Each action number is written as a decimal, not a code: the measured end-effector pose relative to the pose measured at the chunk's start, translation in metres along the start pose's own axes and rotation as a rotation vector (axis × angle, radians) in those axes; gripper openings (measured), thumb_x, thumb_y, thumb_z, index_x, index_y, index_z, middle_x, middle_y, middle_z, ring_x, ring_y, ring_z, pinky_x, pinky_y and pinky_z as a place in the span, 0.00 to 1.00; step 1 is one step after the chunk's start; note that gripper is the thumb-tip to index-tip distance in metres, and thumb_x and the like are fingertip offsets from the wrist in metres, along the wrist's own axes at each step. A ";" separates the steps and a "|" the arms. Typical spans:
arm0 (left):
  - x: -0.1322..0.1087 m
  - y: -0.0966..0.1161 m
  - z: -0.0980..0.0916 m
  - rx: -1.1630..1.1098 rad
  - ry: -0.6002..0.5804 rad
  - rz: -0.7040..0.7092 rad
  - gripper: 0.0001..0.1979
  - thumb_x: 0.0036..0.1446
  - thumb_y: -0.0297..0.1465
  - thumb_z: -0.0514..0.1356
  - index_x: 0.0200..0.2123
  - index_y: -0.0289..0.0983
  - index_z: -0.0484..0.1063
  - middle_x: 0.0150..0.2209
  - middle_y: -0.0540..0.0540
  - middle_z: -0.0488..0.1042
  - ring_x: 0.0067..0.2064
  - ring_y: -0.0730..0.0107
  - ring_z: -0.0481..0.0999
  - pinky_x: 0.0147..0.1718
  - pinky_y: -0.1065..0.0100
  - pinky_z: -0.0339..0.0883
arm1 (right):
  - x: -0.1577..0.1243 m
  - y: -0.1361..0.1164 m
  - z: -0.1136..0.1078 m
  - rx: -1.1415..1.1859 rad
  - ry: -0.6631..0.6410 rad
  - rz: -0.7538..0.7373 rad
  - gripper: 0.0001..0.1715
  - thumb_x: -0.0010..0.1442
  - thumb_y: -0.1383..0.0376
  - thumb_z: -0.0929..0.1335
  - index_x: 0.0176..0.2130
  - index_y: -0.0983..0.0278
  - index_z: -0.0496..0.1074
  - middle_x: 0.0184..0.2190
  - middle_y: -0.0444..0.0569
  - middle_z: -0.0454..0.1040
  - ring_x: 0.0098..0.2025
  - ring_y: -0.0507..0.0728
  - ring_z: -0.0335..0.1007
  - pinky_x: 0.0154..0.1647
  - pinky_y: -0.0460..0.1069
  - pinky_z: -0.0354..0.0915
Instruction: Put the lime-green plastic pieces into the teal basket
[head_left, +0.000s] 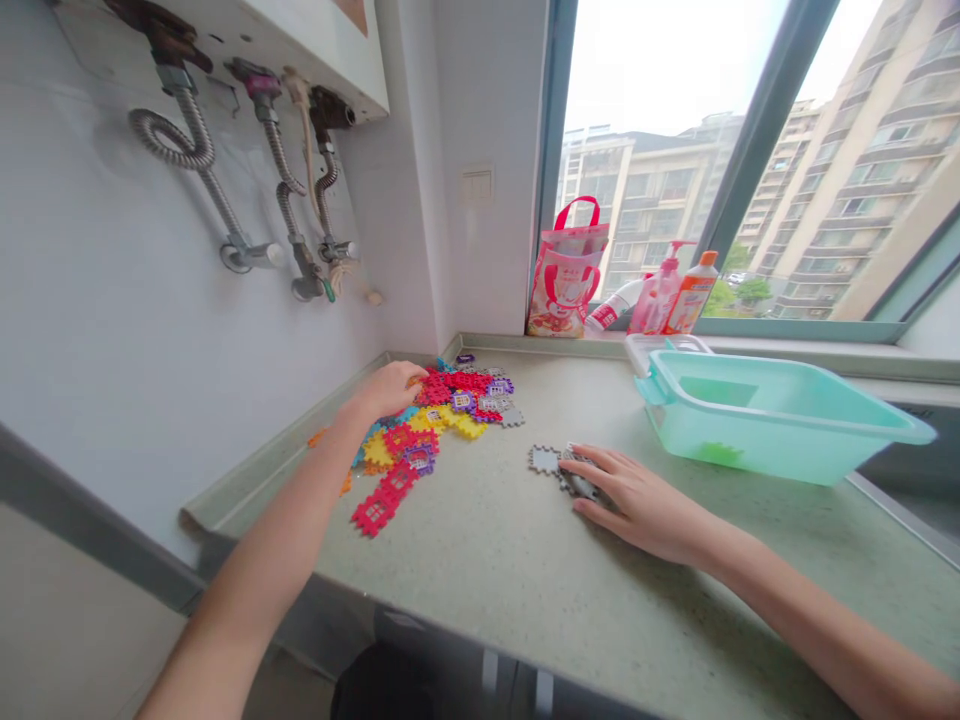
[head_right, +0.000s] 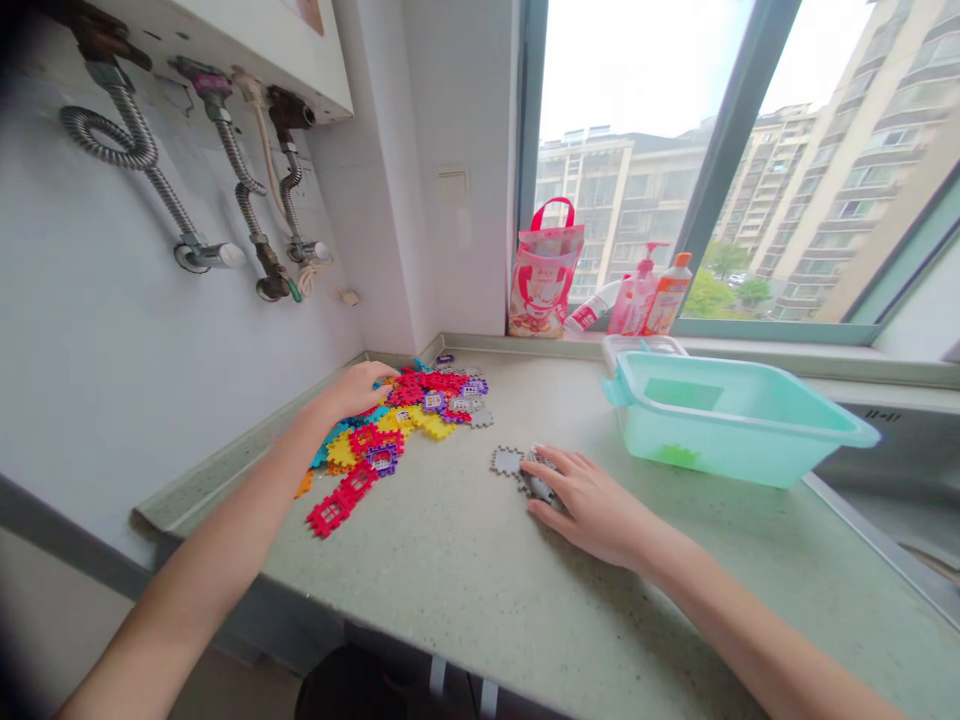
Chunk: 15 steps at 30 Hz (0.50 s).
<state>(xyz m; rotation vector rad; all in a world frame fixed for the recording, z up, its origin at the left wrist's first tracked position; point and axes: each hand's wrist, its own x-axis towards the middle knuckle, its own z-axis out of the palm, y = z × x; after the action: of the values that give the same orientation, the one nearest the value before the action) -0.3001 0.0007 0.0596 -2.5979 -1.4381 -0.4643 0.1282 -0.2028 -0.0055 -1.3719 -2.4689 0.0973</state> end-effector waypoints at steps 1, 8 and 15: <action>0.001 0.011 0.002 -0.029 0.024 0.048 0.20 0.67 0.38 0.55 0.56 0.40 0.78 0.56 0.43 0.80 0.59 0.55 0.77 0.63 0.57 0.66 | 0.000 0.000 0.001 -0.004 0.002 0.003 0.32 0.71 0.48 0.65 0.68 0.57 0.68 0.70 0.59 0.65 0.70 0.69 0.63 0.71 0.68 0.60; 0.010 0.061 0.029 -0.036 -0.100 0.295 0.21 0.68 0.40 0.56 0.60 0.43 0.76 0.61 0.46 0.77 0.62 0.60 0.74 0.65 0.60 0.63 | 0.000 -0.002 0.003 -0.044 0.004 -0.009 0.31 0.72 0.51 0.64 0.69 0.57 0.67 0.71 0.60 0.63 0.71 0.68 0.62 0.71 0.68 0.59; 0.007 0.050 0.018 0.090 -0.015 0.234 0.14 0.57 0.31 0.61 0.45 0.41 0.82 0.58 0.44 0.78 0.60 0.57 0.76 0.63 0.58 0.65 | 0.000 -0.004 0.002 -0.022 0.015 -0.001 0.31 0.72 0.51 0.65 0.69 0.57 0.67 0.70 0.60 0.64 0.71 0.68 0.62 0.71 0.68 0.58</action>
<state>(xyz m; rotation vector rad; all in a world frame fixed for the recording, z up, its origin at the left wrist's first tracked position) -0.2507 -0.0163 0.0468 -2.6565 -1.1115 -0.3429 0.1244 -0.2042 -0.0064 -1.3756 -2.4656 0.0603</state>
